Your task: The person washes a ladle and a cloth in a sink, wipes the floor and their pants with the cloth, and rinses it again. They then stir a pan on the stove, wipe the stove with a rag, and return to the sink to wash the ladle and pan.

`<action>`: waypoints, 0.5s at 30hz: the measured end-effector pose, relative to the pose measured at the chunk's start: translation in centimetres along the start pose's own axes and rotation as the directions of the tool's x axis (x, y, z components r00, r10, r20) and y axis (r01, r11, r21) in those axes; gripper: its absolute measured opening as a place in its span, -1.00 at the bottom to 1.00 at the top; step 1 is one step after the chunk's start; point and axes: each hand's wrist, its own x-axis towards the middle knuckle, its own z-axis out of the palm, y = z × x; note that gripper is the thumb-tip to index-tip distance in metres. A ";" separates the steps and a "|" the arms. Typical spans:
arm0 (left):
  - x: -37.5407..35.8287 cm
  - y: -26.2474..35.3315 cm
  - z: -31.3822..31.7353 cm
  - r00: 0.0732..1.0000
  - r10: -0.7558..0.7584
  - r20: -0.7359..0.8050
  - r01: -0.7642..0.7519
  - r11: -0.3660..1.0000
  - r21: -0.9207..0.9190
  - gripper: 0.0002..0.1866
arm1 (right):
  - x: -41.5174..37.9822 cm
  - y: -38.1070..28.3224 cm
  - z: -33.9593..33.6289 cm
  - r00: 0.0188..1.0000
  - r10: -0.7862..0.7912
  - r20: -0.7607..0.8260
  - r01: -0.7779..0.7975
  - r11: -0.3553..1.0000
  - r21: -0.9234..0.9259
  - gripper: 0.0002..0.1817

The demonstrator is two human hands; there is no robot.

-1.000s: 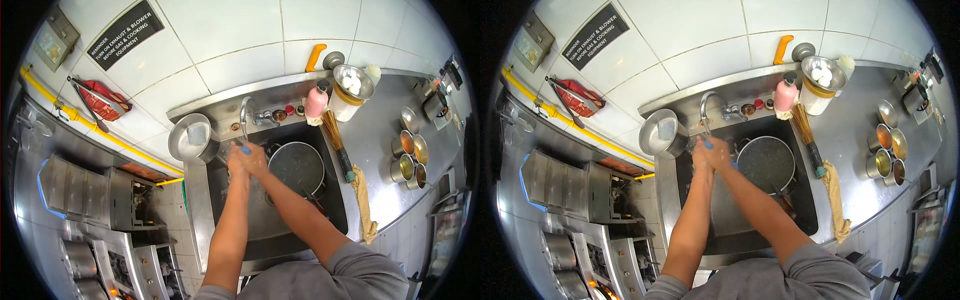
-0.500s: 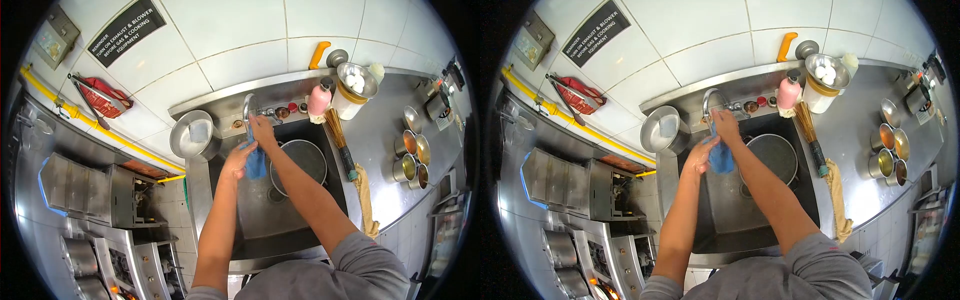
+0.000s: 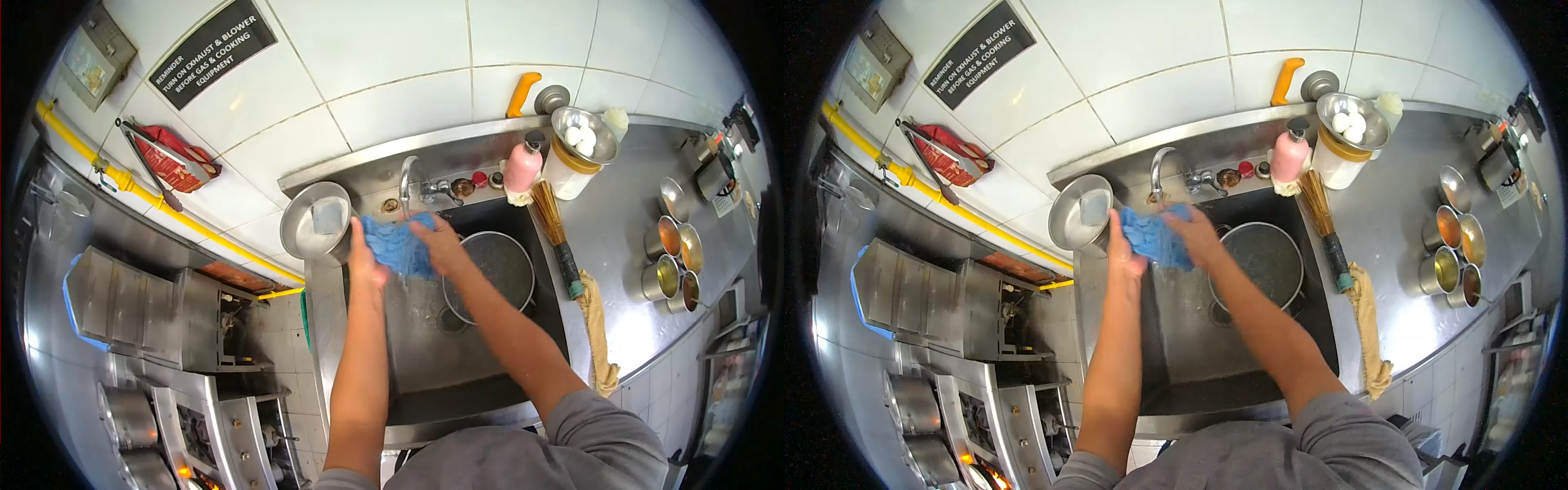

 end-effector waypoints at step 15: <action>3.3 -6.4 -4.0 0.894 0.394 -0.214 -0.258 0.842 0.474 -0.74 | 0.1 3.6 2.6 0.956 -0.239 -0.170 0.046 0.695 -0.717 -0.69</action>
